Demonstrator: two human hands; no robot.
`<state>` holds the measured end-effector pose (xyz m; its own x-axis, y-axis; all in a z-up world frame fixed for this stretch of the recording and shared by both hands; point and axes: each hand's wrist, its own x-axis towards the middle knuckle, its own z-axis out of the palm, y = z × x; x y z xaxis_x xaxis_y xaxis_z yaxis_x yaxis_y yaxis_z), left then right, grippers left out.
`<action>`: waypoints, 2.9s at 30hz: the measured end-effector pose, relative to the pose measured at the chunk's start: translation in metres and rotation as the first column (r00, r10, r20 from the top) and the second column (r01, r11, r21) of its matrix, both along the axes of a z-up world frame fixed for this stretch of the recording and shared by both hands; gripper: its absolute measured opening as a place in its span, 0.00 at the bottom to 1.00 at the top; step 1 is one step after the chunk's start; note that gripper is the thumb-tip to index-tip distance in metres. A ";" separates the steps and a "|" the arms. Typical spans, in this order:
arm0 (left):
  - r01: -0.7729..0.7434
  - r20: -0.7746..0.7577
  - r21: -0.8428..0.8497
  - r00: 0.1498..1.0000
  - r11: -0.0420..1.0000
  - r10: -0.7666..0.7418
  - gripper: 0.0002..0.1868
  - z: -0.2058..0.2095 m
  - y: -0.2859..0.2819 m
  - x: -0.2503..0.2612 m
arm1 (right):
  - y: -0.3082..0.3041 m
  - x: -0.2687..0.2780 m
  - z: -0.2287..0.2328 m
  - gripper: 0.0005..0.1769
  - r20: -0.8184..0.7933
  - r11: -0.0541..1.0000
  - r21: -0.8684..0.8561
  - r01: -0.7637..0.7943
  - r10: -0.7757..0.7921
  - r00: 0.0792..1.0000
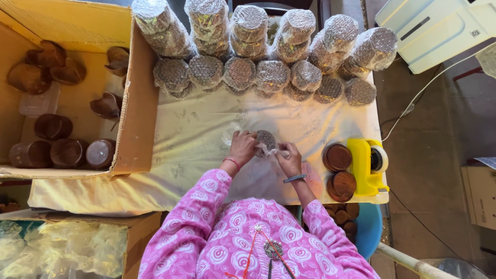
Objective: The person wipes small clay cups with a cloth and then places them into plastic bags for packaging.
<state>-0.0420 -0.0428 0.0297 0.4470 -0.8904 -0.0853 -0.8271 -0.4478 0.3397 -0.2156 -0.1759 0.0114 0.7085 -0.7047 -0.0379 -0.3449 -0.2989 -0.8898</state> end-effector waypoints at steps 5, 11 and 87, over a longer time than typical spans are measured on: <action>0.000 0.021 -0.049 1.000 0.999 0.001 0.09 -0.006 -0.017 0.007 | 0.019 0.014 0.045 0.38 -0.053 0.848 -0.514 -0.128 0.117 0.992; -0.046 -0.054 0.010 0.997 0.999 0.046 0.16 0.002 -0.030 0.015 | 0.000 0.035 -0.011 0.42 -0.042 0.863 -0.473 -0.178 0.179 0.983; 0.074 0.071 0.162 0.994 0.984 -0.086 0.35 0.011 -0.010 -0.045 | -0.091 -0.109 0.010 0.12 -0.168 0.941 -0.245 0.234 -0.279 0.946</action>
<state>-0.0873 -0.0532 0.0406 0.3859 -0.9013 -0.1968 -0.8834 -0.4225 0.2029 -0.3248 -0.2665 0.0211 0.4966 -0.8678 0.0170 -0.5977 -0.3561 -0.7183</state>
